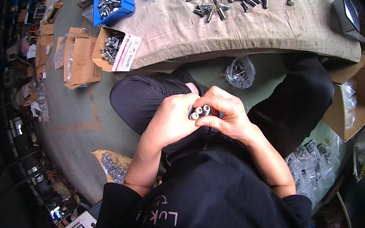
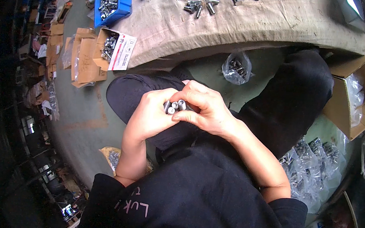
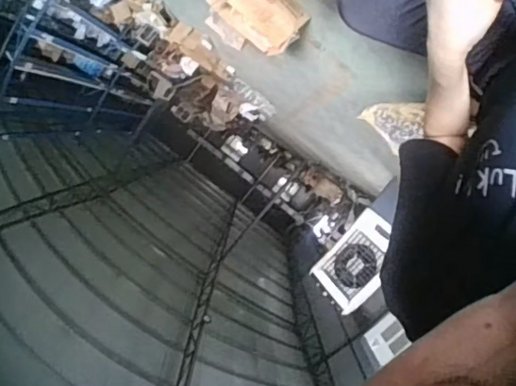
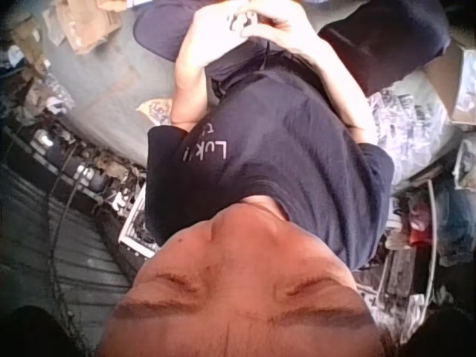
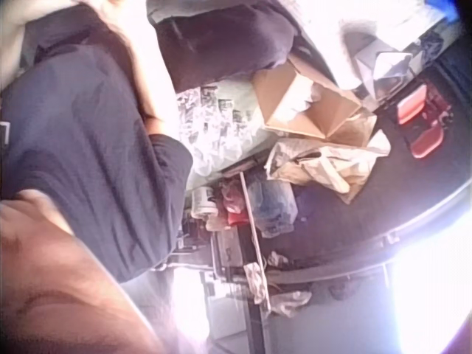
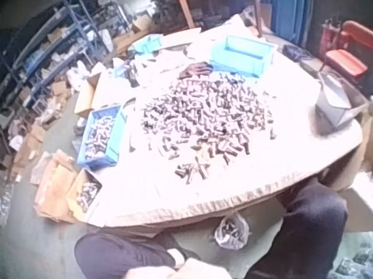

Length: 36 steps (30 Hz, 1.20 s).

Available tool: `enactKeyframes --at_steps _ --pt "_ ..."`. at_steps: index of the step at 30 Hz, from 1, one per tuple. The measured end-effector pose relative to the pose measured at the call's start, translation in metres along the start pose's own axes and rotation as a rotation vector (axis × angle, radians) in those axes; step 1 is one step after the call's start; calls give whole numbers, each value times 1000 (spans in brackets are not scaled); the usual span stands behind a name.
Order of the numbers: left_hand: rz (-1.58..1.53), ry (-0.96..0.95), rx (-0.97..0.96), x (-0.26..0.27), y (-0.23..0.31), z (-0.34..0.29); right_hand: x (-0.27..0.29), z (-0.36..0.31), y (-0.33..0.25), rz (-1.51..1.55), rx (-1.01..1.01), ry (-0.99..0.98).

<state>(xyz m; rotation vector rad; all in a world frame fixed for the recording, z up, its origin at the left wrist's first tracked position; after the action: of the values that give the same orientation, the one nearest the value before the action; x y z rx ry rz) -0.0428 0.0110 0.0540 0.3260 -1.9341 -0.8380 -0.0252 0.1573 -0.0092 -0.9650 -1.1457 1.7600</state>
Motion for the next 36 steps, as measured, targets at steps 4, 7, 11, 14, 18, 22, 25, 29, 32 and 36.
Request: enactKeyframes --at_steps 4,7,11,14,18,22,25,29,32,36 --pt "101 -48 8 -3 1 1 -7 -3 3 24 -80 20" --pt "137 7 -7 -6 -3 1 -9 -5 3 -38 -66 73" --pt "-108 -60 70 -2 1 1 -9 -11 12 357 -333 245" --pt "-177 -76 112 -5 -7 0 -4 -14 14 772 -472 316" --pt "-96 8 40 -14 -12 -1 -10 -12 15 785 -508 312" --pt "0 47 107 -18 -11 -1 -16 -11 12 542 -371 284" --pt "-7 68 95 -19 -10 -1 -14 -11 12 49 -94 191" --pt "-11 88 39 -20 -13 -2 -15 -12 12 47 -82 172" --pt "-27 73 87 -19 -8 -2 -16 -10 17 -60 18 290" --pt "-161 82 -47 -20 -6 -1 -15 -13 21 574 -448 497"
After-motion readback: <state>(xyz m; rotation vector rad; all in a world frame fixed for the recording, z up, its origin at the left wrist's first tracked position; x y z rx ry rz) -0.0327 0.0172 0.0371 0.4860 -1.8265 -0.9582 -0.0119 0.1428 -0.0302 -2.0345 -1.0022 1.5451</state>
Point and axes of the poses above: each hand's wrist, its own z-axis towards the middle knuckle, its own x-axis out of the back of the hand, y = z × x, the point moved 1 cm from there along z, towards the middle knuckle, and after that the axes turned 5 degrees about z, right-handed, at the moved point
